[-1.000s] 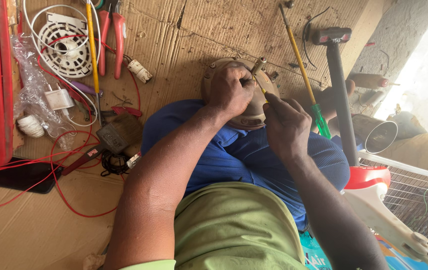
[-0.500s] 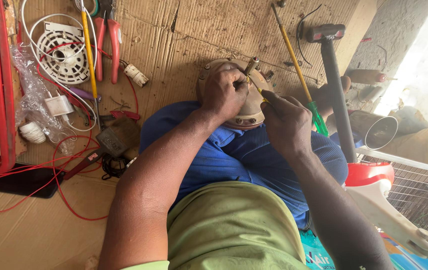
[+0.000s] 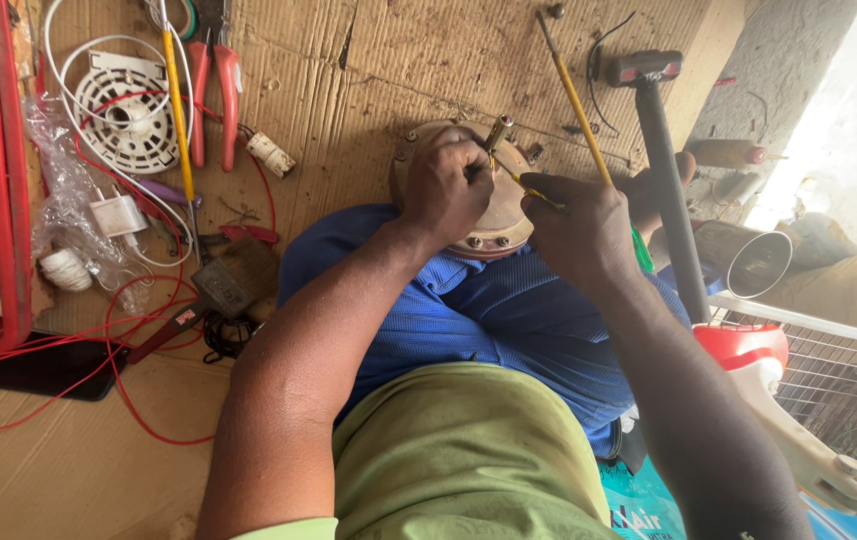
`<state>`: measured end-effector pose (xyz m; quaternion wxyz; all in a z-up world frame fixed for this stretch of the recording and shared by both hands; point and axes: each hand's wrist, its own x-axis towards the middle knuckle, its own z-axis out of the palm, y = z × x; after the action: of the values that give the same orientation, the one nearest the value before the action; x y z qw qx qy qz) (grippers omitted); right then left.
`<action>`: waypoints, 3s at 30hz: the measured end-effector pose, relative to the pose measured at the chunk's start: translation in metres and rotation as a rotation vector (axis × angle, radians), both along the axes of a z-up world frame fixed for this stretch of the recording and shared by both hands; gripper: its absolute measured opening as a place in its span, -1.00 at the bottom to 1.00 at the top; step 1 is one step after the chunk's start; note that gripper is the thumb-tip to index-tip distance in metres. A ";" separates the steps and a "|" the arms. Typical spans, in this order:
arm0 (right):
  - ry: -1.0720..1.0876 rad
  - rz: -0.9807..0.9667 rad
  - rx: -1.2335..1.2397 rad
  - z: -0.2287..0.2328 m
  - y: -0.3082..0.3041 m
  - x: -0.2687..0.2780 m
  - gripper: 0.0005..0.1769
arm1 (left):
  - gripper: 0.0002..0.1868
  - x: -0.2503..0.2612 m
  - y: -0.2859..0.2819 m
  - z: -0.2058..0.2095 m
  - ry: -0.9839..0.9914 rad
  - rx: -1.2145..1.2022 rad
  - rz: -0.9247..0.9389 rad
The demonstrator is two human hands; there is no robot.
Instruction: The person connects wires and tightens screws on a ceiling fan motor using a screwdriver while sitting on cardboard.
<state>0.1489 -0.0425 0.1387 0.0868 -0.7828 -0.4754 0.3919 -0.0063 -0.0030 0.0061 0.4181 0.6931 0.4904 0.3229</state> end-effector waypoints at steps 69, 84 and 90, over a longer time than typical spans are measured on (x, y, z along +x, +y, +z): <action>-0.057 0.133 0.069 0.021 0.033 0.035 -0.72 | -0.79 0.003 0.009 0.032 0.055 -0.110 0.145; -0.373 0.907 0.493 -0.027 0.037 0.087 -0.76 | -0.83 0.001 0.019 0.027 0.194 -0.262 0.004; 0.198 -0.221 0.087 -0.050 -0.017 0.008 -0.50 | -0.85 0.004 0.017 0.027 0.217 -0.396 -0.001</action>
<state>0.1569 -0.0591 0.0885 0.2094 -0.7834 -0.3922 0.4343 -0.0019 0.0143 0.0330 0.4910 0.6285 0.5859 0.1437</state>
